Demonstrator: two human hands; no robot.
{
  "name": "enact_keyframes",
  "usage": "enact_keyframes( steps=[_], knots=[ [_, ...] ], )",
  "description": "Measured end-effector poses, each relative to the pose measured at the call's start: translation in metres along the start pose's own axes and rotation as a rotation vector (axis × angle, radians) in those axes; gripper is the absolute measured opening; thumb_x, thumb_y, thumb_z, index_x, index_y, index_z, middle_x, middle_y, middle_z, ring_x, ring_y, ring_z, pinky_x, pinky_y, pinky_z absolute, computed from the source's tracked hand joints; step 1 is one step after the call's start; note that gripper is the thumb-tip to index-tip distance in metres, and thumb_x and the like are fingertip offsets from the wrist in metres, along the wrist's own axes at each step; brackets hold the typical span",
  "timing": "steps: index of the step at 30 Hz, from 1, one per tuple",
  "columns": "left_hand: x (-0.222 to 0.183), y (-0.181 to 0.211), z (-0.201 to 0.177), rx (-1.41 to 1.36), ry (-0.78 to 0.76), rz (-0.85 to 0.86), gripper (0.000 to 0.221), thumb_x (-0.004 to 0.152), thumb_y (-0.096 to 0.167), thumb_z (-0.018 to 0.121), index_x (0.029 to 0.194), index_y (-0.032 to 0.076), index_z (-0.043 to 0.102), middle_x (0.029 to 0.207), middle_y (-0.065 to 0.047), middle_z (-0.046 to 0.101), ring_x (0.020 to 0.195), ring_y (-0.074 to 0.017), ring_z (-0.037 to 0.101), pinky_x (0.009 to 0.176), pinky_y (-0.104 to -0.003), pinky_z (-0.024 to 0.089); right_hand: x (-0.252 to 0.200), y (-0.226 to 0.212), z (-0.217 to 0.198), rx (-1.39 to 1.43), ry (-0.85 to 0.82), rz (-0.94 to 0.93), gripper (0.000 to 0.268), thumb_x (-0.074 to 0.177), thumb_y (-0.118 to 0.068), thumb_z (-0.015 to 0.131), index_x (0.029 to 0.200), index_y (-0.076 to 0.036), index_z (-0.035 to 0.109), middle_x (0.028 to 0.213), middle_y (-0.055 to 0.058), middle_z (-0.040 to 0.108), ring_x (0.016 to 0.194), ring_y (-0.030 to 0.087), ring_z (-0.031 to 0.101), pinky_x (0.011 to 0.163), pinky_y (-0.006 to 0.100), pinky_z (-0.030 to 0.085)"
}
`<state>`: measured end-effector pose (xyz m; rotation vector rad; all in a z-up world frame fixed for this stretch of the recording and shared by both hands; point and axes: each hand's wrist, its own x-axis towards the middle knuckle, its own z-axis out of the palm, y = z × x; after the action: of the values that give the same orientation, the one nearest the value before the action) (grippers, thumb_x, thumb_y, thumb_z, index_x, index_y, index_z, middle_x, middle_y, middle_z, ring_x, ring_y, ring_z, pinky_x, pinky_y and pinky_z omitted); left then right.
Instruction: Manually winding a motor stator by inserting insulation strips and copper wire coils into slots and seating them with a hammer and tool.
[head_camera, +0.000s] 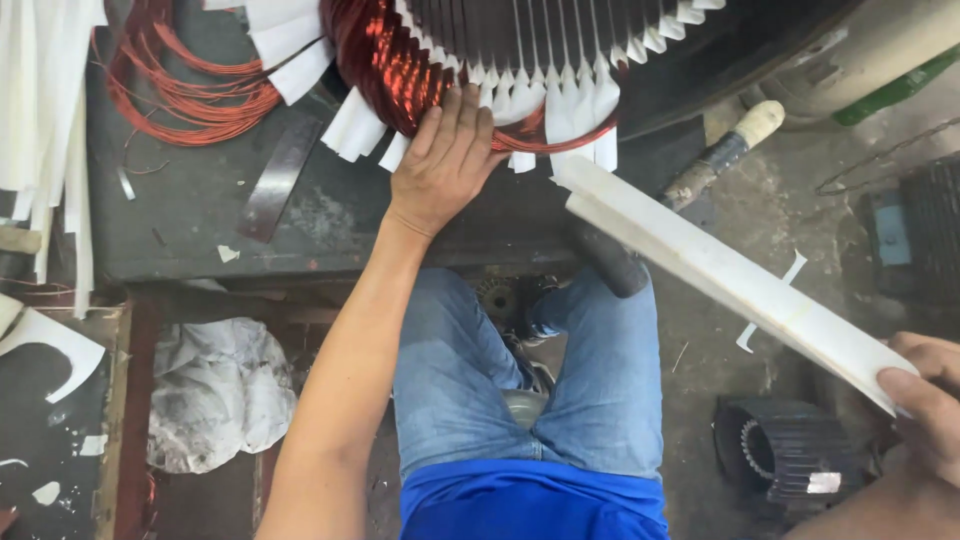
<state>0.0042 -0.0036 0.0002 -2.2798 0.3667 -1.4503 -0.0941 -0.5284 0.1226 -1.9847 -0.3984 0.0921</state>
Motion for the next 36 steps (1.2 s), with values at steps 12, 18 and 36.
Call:
enact_keyframes(
  steps=[12,18,36],
  knots=[
    [-0.003,0.0,0.004,0.028,-0.009,0.0,0.045,0.125,0.053,0.053,0.128,0.015,0.076,0.143,-0.008,0.072,0.138,-0.0239,0.063,0.131,-0.04,0.03,-0.028,0.123,-0.073,-0.386,0.099,0.208,0.034,0.113,-0.024,0.064,0.089,-0.002,0.055,0.086,0.008,0.046,0.077,0.021,0.047,0.069,0.035,0.037],
    [-0.002,0.002,0.002,0.026,0.002,-0.008,0.046,0.125,0.053,0.05,0.126,0.016,0.078,0.142,-0.007,0.073,0.139,-0.0227,0.063,0.131,-0.039,0.03,0.008,0.077,-0.014,-0.515,0.096,0.132,0.026,0.116,-0.019,0.069,0.102,0.003,0.069,0.082,0.007,0.053,0.08,0.019,0.047,0.071,0.036,0.034],
    [0.0,0.001,0.002,0.013,-0.009,-0.015,0.045,0.123,0.051,0.052,0.127,0.014,0.077,0.14,-0.008,0.074,0.136,-0.0229,0.066,0.129,-0.039,0.031,0.102,-0.075,0.116,-0.759,-0.264,0.112,0.083,0.092,-0.065,0.051,0.154,-0.01,0.051,0.1,0.008,0.081,0.074,0.026,0.082,0.07,0.044,0.067]
  ],
)
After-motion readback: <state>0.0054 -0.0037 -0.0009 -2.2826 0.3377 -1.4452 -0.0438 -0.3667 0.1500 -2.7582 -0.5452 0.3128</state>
